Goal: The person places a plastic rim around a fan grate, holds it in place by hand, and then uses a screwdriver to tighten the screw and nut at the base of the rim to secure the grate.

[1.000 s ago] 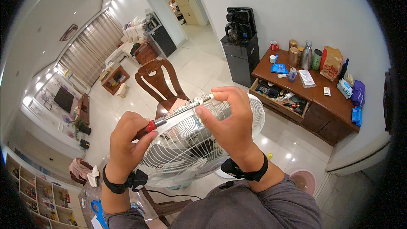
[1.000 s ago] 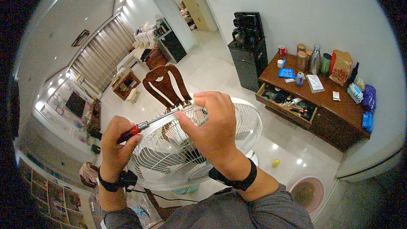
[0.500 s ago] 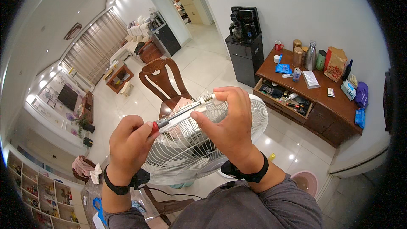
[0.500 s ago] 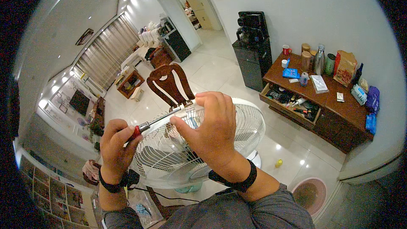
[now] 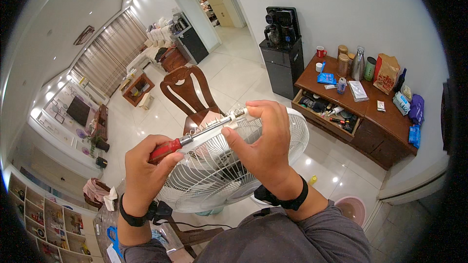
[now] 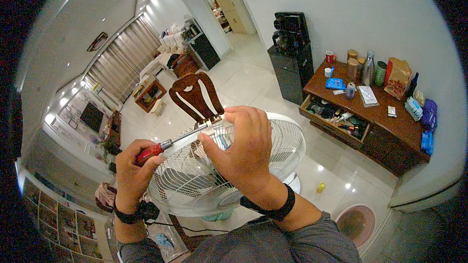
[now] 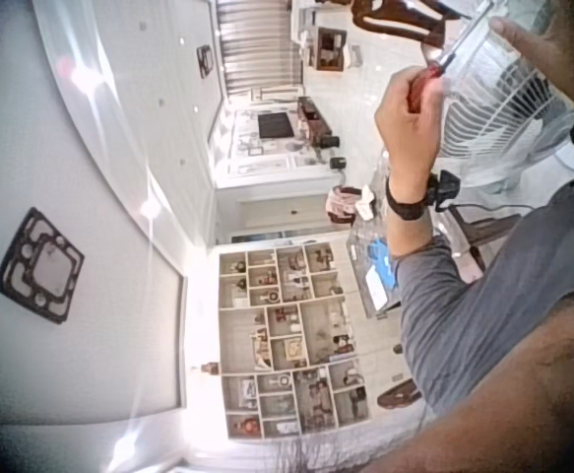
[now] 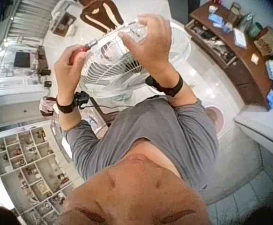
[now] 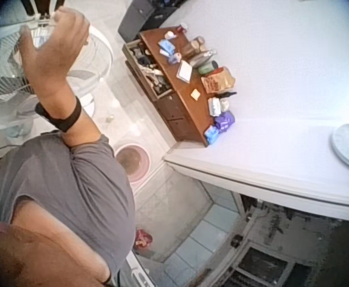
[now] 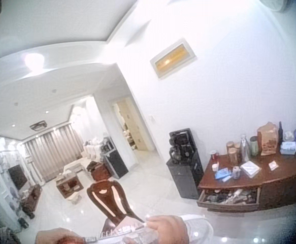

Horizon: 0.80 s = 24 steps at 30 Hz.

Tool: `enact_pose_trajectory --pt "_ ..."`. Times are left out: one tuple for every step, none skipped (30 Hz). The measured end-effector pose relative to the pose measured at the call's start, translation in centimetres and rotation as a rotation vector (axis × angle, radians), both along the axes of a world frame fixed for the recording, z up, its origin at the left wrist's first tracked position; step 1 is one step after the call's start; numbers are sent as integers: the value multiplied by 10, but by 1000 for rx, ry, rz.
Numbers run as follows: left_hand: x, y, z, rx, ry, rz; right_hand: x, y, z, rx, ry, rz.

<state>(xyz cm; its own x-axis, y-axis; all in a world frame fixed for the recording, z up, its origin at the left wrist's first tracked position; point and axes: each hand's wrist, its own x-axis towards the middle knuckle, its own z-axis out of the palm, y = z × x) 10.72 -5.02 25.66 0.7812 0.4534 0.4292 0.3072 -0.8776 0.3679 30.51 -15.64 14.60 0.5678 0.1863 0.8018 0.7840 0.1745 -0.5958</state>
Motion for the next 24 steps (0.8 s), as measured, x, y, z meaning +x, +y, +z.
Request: enact_pose_trajectory --pt "-1 2 0 -1 0 -1 1 0 0 -1 0 -1" --pt "-1 4 1 -111 -41 1 2 0 -1 2 -5 -4" --pt "-1 6 1 -221 -82 2 2 1 -1 5 -10 -7" --pt "0 7 2 -221 -81 2 2 0 0 4 -10 -6" --pt "1 7 3 -46 -106 -68 1 -1 1 4 -14 -11" --pt "2 8 3 129 -131 -139 1 -2 2 3 -18 -17" --pt "2 7 4 304 -153 -207 1 -2 2 2 -16 -16" --pt "1 7 2 306 -183 -234 2 -1 2 9 -19 -16" --pt "1 9 0 304 -182 -233 2 0 2 16 -23 -16" --pt "1 13 -4 332 -188 -272 3 0 2 14 -24 -16" --pt "0 16 -5 359 -194 -310 3 0 2 18 -25 -20" --pt "0 17 -5 421 -165 -327 4 0 2 21 -25 -25" --pt "-1 16 -4 423 -166 -326 4 1 0 22 -27 -24" --pt "-2 14 -4 381 -165 -314 4 1 -2 21 -20 -15" --pt "-3 13 -4 338 -164 -301 4 1 -3 20 -12 -6" --pt "-1 16 -3 294 -182 -316 4 1 -3 18 -13 -7" --pt "-1 13 -4 292 -183 -316 3 1 -2 15 -14 -4" --pt "-1 7 -6 -49 -229 -234 3 1 -2 12 -14 0" --pt "-2 2 -6 -387 -269 -142 3 1 -2 13 -14 3" --pt "-6 7 -4 -374 -179 -102 2 0 -2 7 -10 1" --pt "-6 6 -1 -373 -180 -99 1 0 -1 2 -6 -1" --pt "-6 5 3 -536 -152 -93 1 0 -1 2 -6 -2" --pt "-6 4 5 -698 -123 -87 1 -1 -1 1 -5 -6" --pt "-7 6 3 -691 -117 -73 1 -1 -1 0 -3 -11"
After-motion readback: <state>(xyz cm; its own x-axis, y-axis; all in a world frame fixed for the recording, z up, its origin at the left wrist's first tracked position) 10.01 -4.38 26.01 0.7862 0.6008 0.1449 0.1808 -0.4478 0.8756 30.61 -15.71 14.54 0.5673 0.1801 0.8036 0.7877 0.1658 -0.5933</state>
